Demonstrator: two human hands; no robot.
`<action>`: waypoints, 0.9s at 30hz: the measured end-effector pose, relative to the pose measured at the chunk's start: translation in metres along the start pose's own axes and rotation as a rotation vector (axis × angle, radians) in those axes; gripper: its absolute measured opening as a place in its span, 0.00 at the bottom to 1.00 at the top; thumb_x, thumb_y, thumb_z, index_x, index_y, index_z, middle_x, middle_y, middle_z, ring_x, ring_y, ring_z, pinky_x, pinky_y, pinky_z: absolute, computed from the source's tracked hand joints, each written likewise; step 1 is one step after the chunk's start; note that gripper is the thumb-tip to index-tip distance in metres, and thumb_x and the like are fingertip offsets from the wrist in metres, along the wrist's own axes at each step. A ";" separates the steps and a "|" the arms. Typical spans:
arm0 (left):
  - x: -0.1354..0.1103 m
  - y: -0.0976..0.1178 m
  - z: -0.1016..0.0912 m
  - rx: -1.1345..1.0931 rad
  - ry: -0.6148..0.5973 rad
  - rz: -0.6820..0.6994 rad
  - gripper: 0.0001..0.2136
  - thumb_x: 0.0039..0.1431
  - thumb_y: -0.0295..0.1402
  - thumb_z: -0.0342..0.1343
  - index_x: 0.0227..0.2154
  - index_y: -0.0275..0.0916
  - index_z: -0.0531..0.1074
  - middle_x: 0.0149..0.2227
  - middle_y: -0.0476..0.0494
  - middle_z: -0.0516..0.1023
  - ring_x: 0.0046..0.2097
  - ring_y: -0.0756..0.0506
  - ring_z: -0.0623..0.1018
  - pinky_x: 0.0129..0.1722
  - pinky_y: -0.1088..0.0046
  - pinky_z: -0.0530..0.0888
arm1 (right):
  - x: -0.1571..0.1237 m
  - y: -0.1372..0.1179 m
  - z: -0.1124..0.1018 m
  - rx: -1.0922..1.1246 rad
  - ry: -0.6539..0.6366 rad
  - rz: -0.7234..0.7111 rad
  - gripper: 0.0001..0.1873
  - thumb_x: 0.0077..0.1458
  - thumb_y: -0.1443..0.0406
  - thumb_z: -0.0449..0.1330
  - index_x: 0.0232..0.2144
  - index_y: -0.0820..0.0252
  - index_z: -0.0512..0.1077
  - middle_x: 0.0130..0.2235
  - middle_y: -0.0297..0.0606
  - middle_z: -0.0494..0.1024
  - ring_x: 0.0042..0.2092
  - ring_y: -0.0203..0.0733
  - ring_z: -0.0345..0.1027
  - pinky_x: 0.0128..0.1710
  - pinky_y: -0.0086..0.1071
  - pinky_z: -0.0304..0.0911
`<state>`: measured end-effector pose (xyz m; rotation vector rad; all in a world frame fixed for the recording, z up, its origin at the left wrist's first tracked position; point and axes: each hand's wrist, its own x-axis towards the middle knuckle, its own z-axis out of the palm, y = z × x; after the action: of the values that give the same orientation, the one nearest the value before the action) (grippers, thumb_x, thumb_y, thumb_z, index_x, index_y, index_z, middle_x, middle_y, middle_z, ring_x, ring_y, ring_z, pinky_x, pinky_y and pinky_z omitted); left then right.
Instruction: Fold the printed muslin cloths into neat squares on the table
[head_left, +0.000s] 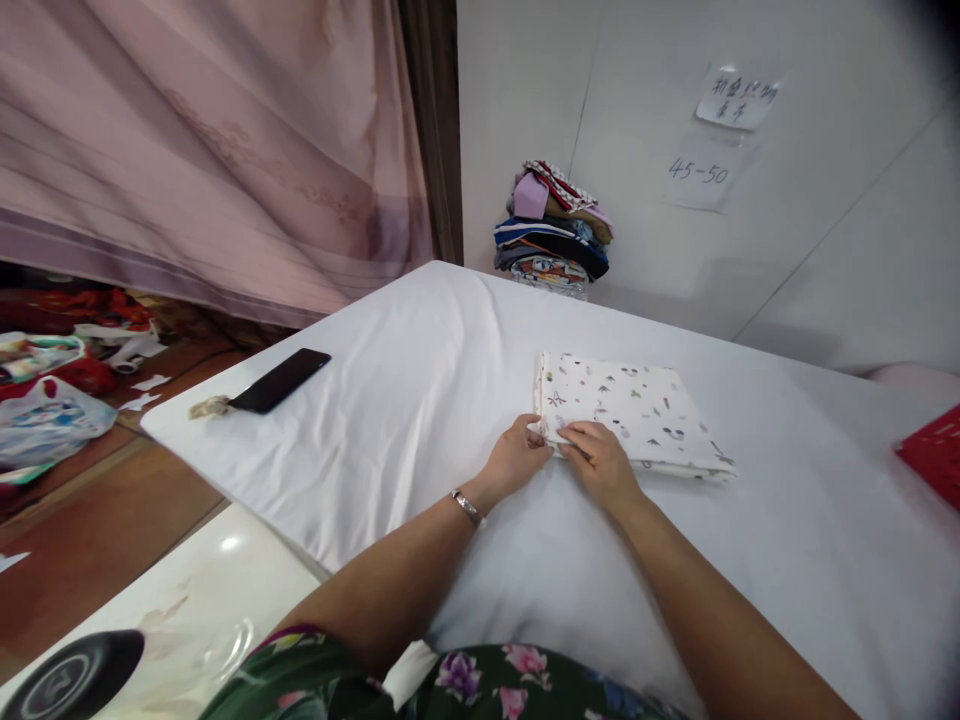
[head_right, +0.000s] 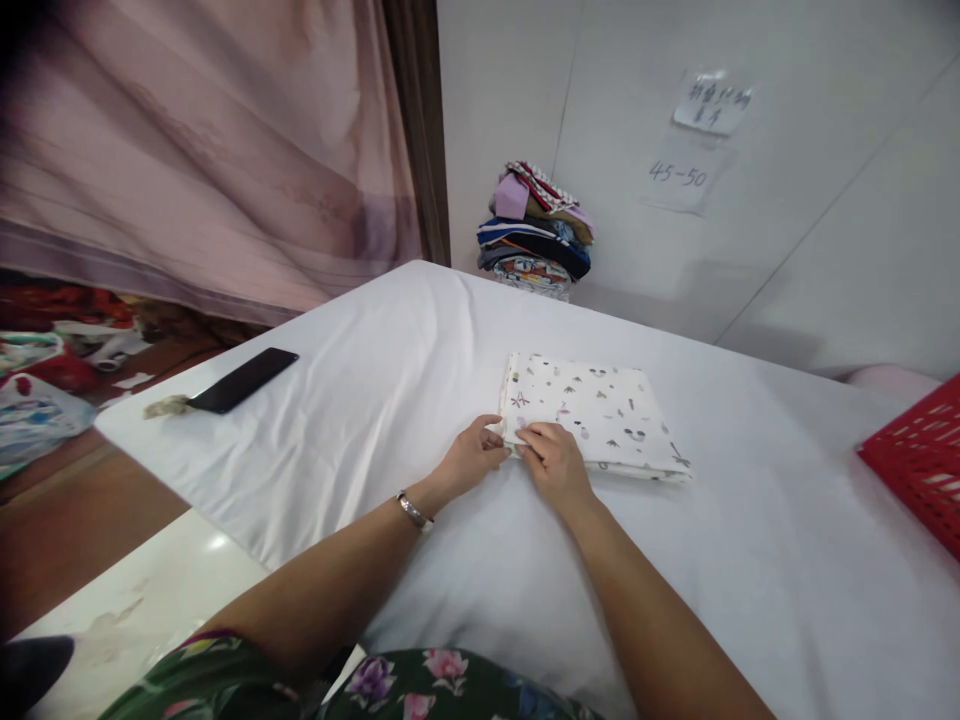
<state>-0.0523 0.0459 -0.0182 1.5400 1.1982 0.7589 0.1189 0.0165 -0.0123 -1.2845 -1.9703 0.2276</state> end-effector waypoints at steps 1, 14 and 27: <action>0.000 0.000 0.000 -0.012 0.001 -0.006 0.23 0.50 0.29 0.57 0.50 0.38 0.61 0.33 0.48 0.74 0.30 0.51 0.74 0.29 0.77 0.70 | 0.000 0.000 0.001 0.006 0.007 0.011 0.11 0.58 0.62 0.54 0.39 0.53 0.75 0.39 0.40 0.75 0.42 0.45 0.67 0.43 0.42 0.64; 0.000 -0.001 0.000 -0.023 0.016 0.004 0.20 0.51 0.28 0.55 0.48 0.38 0.62 0.33 0.49 0.75 0.29 0.52 0.74 0.29 0.78 0.69 | -0.002 0.006 -0.005 -0.040 -0.052 -0.108 0.12 0.57 0.62 0.55 0.43 0.54 0.72 0.42 0.42 0.74 0.44 0.47 0.66 0.44 0.44 0.63; -0.002 0.002 0.001 0.015 0.028 0.009 0.24 0.49 0.28 0.56 0.50 0.38 0.61 0.33 0.50 0.73 0.32 0.51 0.73 0.31 0.77 0.69 | -0.004 0.005 0.001 0.002 0.092 0.000 0.08 0.60 0.63 0.51 0.38 0.57 0.69 0.40 0.43 0.73 0.43 0.46 0.65 0.44 0.40 0.62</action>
<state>-0.0513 0.0435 -0.0165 1.5527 1.2206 0.7819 0.1228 0.0155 -0.0179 -1.2716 -1.8912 0.1678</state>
